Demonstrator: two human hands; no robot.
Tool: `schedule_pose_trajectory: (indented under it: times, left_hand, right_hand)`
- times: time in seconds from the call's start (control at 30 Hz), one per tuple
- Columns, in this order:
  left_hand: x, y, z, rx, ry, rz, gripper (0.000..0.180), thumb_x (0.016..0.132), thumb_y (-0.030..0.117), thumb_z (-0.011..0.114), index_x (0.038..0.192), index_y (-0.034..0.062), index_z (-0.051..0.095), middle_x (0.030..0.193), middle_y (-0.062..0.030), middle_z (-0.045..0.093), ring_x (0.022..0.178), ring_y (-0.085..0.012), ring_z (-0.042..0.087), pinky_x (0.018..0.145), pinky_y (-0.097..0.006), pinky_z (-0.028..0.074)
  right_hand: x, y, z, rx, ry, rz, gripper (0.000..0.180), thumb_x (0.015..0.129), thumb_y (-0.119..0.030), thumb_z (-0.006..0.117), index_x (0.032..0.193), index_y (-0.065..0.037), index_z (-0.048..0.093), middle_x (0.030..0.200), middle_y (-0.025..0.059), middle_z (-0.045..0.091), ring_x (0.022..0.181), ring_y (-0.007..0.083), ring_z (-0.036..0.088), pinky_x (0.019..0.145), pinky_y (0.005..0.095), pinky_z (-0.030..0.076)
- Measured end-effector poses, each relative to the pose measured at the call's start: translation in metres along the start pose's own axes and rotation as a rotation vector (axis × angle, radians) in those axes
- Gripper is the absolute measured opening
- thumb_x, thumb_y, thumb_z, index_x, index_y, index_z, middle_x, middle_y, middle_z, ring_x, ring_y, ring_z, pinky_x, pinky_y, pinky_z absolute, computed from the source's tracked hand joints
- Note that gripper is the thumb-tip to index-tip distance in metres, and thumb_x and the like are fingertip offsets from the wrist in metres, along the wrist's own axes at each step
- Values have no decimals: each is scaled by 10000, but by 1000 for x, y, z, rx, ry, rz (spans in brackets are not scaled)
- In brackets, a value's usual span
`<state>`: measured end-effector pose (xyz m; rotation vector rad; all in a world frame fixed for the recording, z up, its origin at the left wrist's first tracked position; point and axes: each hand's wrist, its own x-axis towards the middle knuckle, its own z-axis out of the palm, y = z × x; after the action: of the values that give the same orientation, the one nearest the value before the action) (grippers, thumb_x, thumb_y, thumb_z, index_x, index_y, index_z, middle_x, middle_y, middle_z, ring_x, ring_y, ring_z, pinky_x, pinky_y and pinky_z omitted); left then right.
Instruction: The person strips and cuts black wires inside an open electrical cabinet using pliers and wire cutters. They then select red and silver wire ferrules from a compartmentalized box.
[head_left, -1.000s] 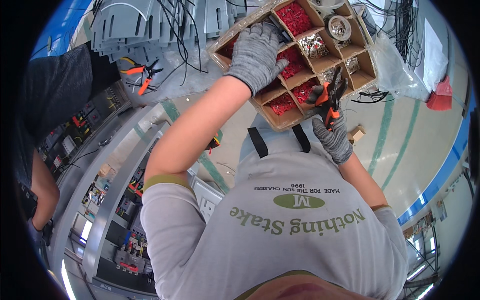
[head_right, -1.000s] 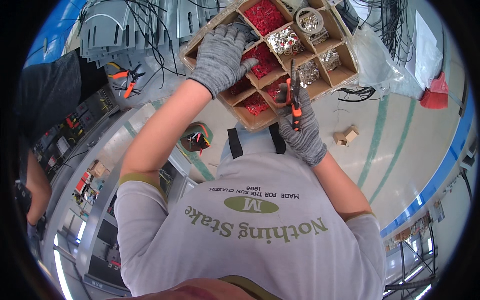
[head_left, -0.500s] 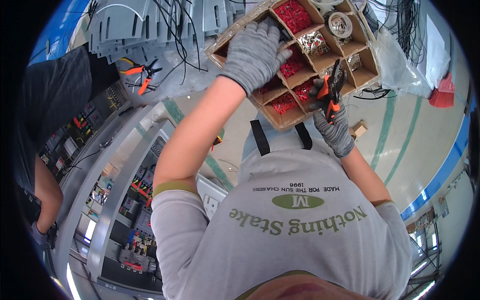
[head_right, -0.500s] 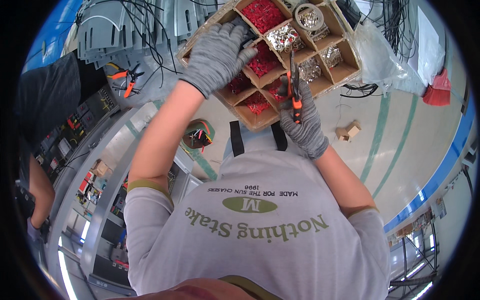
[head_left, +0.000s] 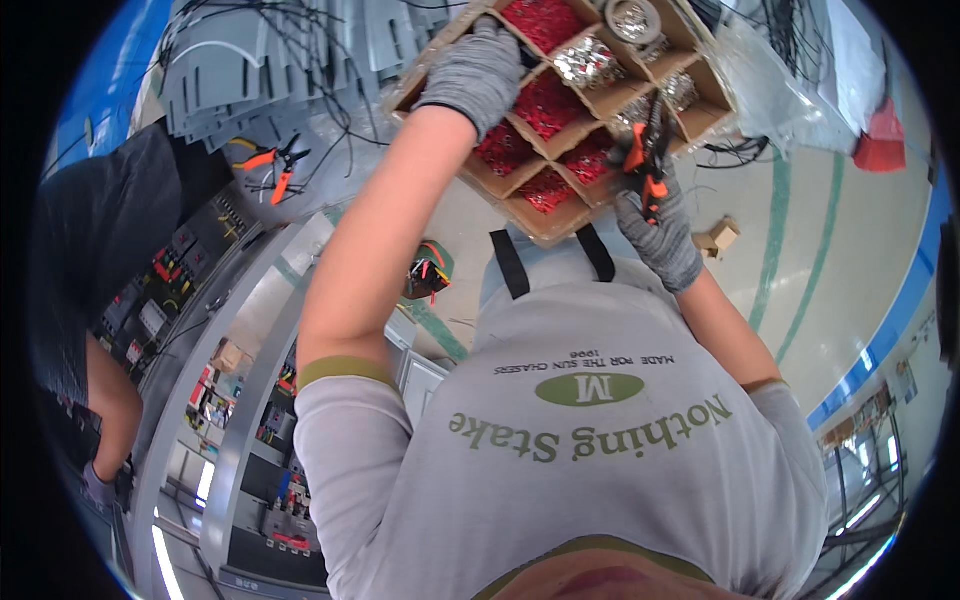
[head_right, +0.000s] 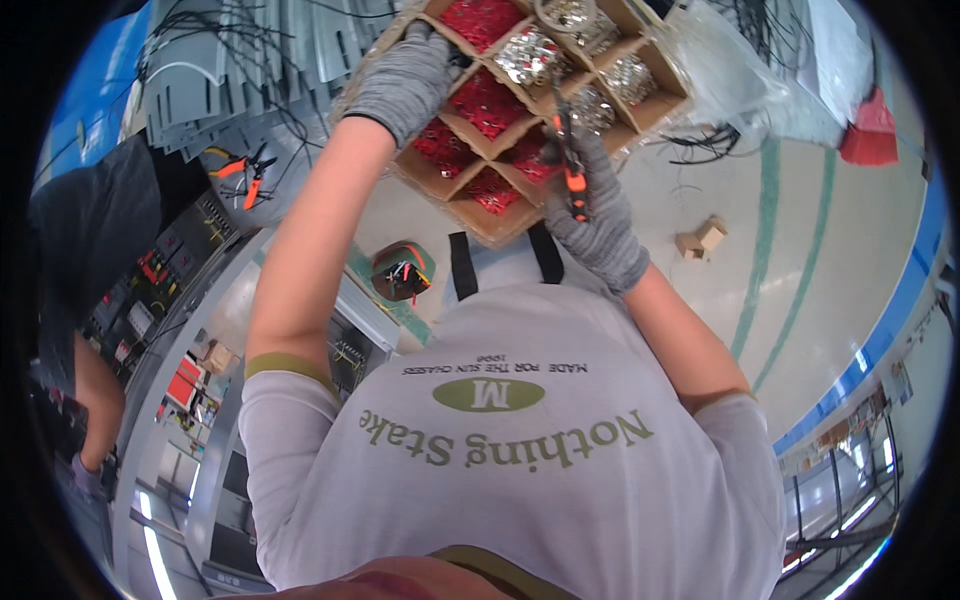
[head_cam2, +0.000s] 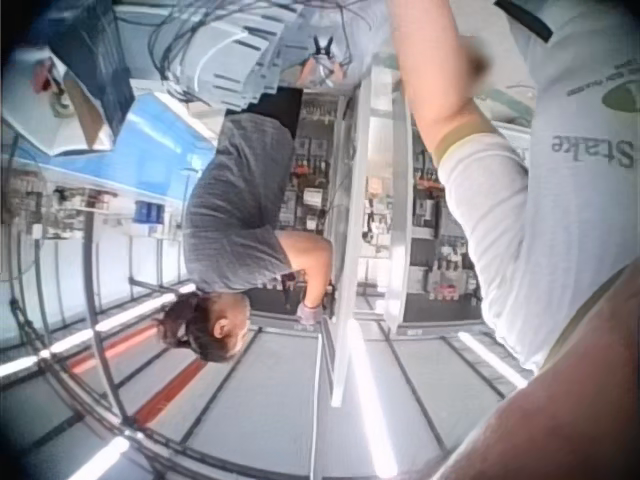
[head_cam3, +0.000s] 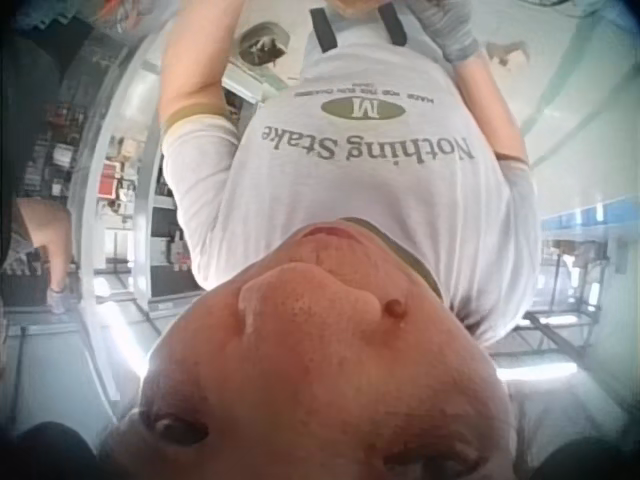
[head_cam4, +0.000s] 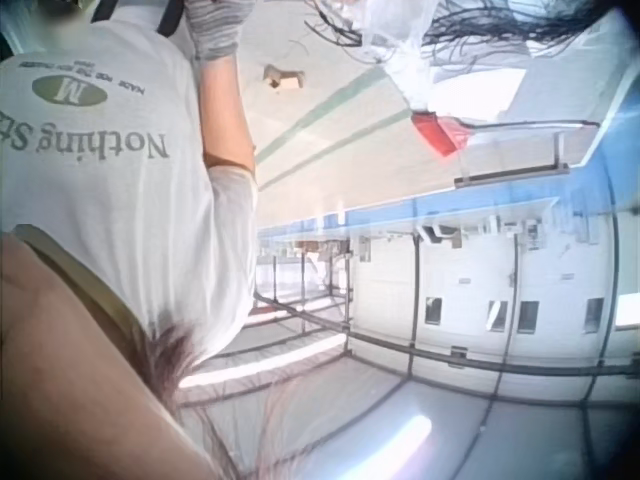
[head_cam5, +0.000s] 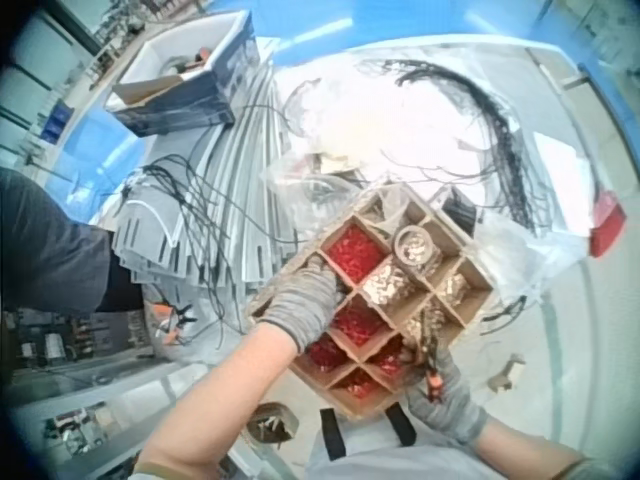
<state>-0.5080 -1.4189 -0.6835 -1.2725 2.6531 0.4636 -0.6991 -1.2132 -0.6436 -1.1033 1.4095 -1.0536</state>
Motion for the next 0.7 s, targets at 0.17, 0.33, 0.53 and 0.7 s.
schedule_pose_trajectory:
  times: [0.17, 0.33, 0.53, 0.7]
  left_hand:
    - [10, 14, -21, 162, -219, -34, 303, 893, 162, 523, 1159, 65, 630, 1265, -235, 564, 1036, -341, 651, 865, -460, 527]
    - [24, 10, -33, 273, -437, 68, 283, 880, 180, 535, 1112, 62, 644, 1175, -201, 622, 1025, -342, 640, 889, -439, 513]
    - [16, -5, -35, 191, -330, 161, 338, 852, 267, 621, 1105, 47, 578, 1050, -221, 614, 949, -353, 627, 849, -441, 501]
    - [22, -1, -32, 188, -348, 157, 285, 861, 273, 611, 1053, 63, 605, 978, -183, 647, 943, -350, 623, 833, -449, 498]
  right_hand:
    - [-4, -17, -7, -27, 12, 69, 634, 829, -35, 593, 1415, -63, 353, 1169, 117, 593, 1016, 174, 589, 883, 304, 489]
    - [-15, -21, -21, -48, 83, -14, 605, 817, 11, 529, 1394, -74, 367, 1131, 89, 567, 901, 141, 582, 816, 281, 508]
    - [-38, -20, -41, 195, 122, 125, 634, 797, 34, 512, 1401, -95, 368, 1079, 69, 546, 836, 41, 513, 723, 192, 472]
    - [-56, -6, -56, 146, 185, 125, 620, 794, 4, 545, 1392, -76, 400, 1101, 54, 544, 837, 57, 510, 761, 204, 470]
